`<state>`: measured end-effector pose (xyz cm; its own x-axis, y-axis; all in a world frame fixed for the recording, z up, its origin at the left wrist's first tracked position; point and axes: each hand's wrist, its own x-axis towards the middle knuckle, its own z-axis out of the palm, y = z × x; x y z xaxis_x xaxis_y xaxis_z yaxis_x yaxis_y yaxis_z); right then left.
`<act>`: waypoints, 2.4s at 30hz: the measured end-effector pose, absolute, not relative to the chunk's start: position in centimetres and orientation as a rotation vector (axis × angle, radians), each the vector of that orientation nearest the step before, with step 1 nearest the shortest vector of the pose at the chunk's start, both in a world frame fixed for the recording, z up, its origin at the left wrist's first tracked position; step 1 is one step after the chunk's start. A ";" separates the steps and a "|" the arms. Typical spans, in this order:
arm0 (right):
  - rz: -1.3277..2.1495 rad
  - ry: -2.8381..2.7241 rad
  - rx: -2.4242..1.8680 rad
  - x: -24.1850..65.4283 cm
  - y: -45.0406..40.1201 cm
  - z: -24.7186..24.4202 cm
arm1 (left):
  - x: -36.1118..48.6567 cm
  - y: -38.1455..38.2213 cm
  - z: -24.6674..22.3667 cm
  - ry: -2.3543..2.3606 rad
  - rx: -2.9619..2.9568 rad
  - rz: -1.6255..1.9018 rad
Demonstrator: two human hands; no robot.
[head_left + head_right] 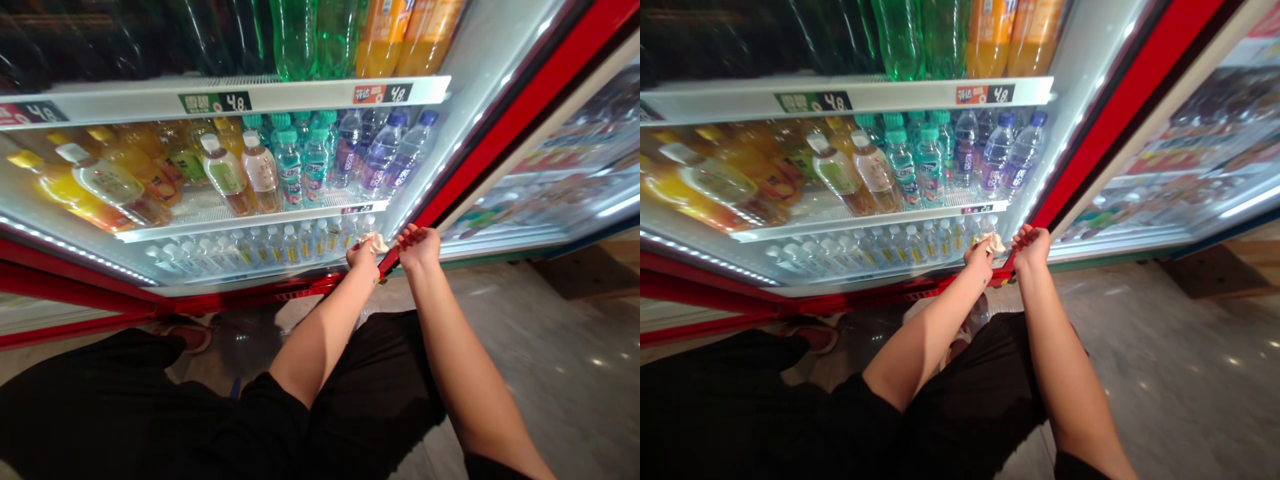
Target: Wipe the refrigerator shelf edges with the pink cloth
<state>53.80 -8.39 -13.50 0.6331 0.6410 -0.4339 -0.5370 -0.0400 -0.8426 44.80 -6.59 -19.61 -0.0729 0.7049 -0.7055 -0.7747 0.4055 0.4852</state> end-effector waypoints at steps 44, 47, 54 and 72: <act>1.322 -0.606 -1.378 45.0 -7.4 -14.3 | 32.2 -5.7 -24.4 1.110 0.325 1.382; 1.333 -0.666 -1.388 44.6 -7.6 -14.3 | 31.9 -5.7 -24.8 1.116 0.320 1.392; 1.356 -0.738 -1.386 44.5 -7.8 -14.3 | 30.1 -5.2 -24.7 1.114 0.365 1.454; 1.543 -0.930 -1.333 42.2 -7.7 -14.9 | 26.7 -6.3 -25.8 1.202 0.324 1.440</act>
